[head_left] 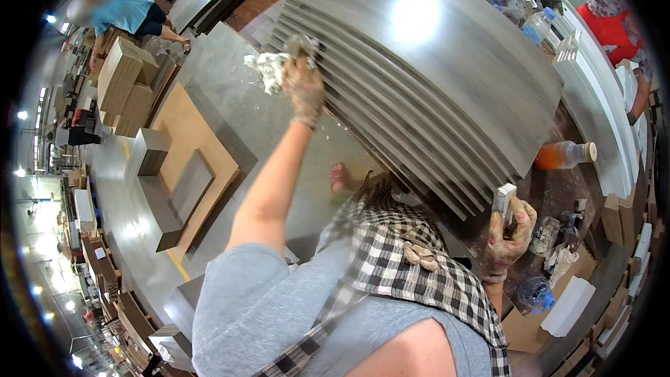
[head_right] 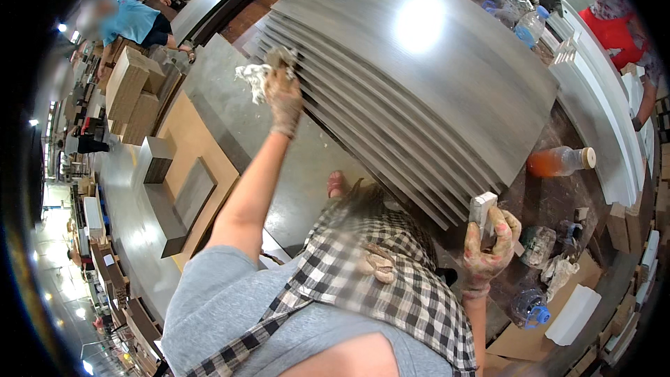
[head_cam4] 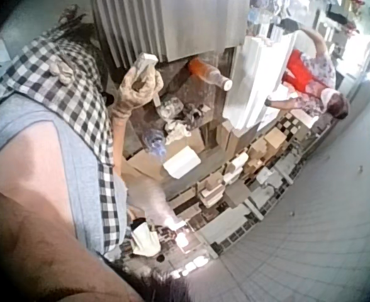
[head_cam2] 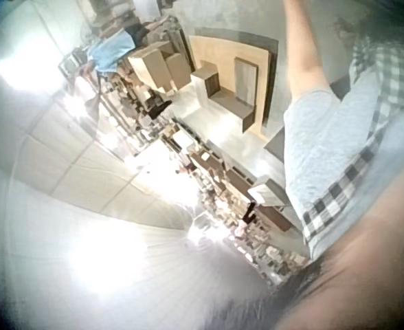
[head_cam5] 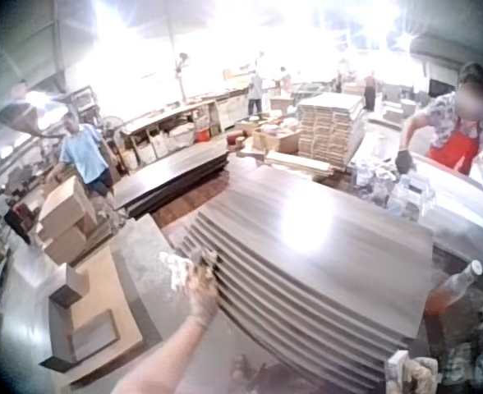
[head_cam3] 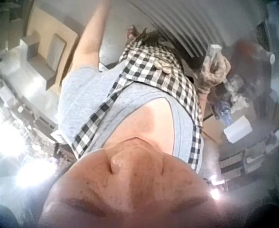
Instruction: The person moves a stack of wood panels across a table and then wipes the edges and surfaces of the panels with a cloth and a block.
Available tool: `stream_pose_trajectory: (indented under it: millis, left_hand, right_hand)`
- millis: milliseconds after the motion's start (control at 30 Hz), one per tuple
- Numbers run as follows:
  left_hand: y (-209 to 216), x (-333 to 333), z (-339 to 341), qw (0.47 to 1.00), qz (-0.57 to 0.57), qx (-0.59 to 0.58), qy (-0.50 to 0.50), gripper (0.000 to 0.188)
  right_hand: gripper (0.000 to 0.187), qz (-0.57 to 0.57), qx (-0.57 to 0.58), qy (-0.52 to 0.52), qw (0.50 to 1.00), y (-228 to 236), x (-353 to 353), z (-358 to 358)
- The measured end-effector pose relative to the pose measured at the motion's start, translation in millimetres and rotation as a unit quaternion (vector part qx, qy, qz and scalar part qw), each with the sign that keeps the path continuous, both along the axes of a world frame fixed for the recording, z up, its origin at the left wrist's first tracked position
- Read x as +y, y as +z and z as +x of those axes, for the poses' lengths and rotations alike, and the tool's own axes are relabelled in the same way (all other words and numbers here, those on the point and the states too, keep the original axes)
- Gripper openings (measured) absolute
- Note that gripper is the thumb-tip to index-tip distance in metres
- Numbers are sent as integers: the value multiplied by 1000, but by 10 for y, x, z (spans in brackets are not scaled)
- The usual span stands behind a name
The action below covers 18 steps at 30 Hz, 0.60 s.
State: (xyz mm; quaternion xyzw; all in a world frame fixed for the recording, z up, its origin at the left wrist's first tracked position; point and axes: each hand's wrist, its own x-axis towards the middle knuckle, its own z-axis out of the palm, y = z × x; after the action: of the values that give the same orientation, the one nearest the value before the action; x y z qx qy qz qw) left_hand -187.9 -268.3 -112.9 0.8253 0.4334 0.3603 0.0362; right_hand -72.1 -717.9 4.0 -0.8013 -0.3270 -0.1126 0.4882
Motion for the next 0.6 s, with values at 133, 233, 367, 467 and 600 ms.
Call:
stream_pose_trajectory:
  millis: [133,233,367,467,600]
  left_hand:
    - [-41,-1637,88,790,266,549,62,52]
    - [206,-2569,-167,868,7,362,-341,40]
    - [150,-2086,-126,848,-176,62,-496,43]
    - [616,-1681,29,880,-240,-137,-387,54]
    - [197,-2530,162,876,20,333,-347,73]
  right_hand:
    - [37,-2,15,-2,1000,-131,-138,2]
    - [36,47,81,-5,996,-122,-89,24]
    - [36,91,85,-9,992,-36,-165,192]
    - [34,77,73,-32,994,18,-200,245]
    - [34,142,126,-30,981,-102,-229,288]
